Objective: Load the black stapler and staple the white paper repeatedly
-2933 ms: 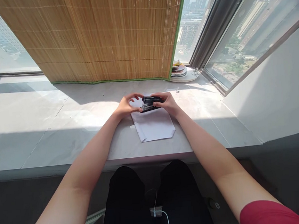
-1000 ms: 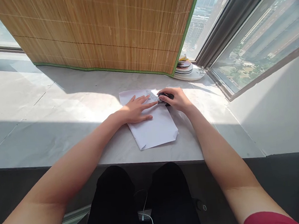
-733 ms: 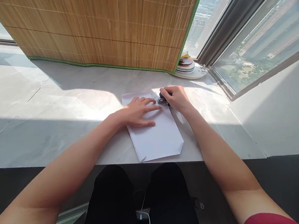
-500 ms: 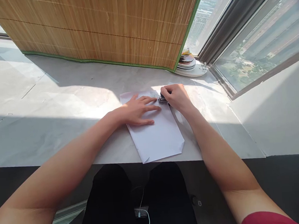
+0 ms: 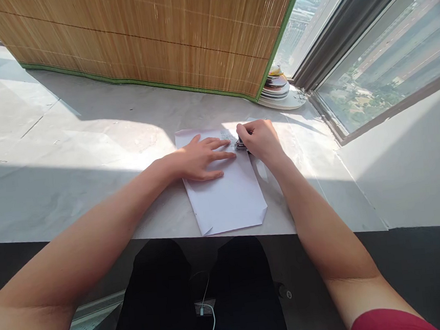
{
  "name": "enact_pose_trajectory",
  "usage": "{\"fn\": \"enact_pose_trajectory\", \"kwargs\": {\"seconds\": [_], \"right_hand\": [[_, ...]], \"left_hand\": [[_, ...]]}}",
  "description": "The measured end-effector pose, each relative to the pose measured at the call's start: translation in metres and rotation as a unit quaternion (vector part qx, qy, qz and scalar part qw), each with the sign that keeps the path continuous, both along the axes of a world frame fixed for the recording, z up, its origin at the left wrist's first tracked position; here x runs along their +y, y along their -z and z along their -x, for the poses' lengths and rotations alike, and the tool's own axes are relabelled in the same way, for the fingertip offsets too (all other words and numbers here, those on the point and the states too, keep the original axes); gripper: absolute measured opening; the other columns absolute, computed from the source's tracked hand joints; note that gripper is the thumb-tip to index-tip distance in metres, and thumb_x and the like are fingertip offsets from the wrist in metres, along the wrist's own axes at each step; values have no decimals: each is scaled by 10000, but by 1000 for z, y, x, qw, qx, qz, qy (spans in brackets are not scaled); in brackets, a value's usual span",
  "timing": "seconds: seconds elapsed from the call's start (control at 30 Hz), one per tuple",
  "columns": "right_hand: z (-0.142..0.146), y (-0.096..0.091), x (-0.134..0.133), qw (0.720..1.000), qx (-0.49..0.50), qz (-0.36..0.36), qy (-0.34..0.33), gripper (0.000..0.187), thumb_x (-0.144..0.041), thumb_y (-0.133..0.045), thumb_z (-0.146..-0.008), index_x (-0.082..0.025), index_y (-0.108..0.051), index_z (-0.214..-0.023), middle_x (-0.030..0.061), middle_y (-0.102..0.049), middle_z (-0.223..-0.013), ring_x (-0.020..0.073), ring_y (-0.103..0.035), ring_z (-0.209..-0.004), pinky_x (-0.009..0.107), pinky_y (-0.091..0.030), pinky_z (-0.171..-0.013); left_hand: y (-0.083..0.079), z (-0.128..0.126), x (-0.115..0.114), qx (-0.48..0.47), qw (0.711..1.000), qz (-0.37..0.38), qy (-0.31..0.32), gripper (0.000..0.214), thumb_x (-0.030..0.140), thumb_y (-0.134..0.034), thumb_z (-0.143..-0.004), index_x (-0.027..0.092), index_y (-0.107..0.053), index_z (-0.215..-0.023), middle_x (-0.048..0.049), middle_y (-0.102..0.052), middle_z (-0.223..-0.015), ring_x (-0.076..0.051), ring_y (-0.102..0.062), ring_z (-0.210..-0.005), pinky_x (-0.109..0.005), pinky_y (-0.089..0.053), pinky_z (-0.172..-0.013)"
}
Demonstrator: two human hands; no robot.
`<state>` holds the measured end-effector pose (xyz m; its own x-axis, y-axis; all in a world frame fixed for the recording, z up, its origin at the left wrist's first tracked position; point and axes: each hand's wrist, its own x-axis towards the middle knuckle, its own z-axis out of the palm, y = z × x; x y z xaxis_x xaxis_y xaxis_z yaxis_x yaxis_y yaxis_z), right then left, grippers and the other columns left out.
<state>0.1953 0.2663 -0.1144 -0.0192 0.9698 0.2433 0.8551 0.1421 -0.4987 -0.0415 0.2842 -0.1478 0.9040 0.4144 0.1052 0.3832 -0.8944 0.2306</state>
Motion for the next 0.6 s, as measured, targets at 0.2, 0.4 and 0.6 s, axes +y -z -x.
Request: {"fn": "enact_pose_trajectory", "kwargs": {"seconds": [0.2, 0.4, 0.6], "right_hand": [[5, -1, -2, 1000, -7, 8, 11, 379, -317, -469, -986, -262, -405, -616, -25, -290, -588, 162, -254, -617, 337, -239, -590], [8, 2, 0, 999, -39, 5, 15, 339, -277, -448, -954, -252, -401, -619, 2, -372, -595, 180, -323, -633, 348, -253, -611], [7, 5, 3, 997, -74, -3, -4, 335, -282, -432, -967, -249, -461, -635, 33, -520, -626, 206, -427, -665, 356, -280, -638]], "left_hand": [[3, -3, 0, 2, 1000, -7, -4, 650, 614, -521, -1047, 390, -510, -1657, -115, -389, -1783, -420, -396, -1570, -561, -319, -1179], [3, -4, -2, 3, 1000, -7, -18, 652, 613, -524, -1034, 383, -530, -1644, -118, -396, -1778, -435, -401, -1557, -590, -297, -1187], [2, -5, -4, -5, 1000, 2, -24, 641, 596, -546, -1019, 390, -549, -1625, -102, -425, -1761, -435, -407, -1546, -586, -301, -1191]]}}
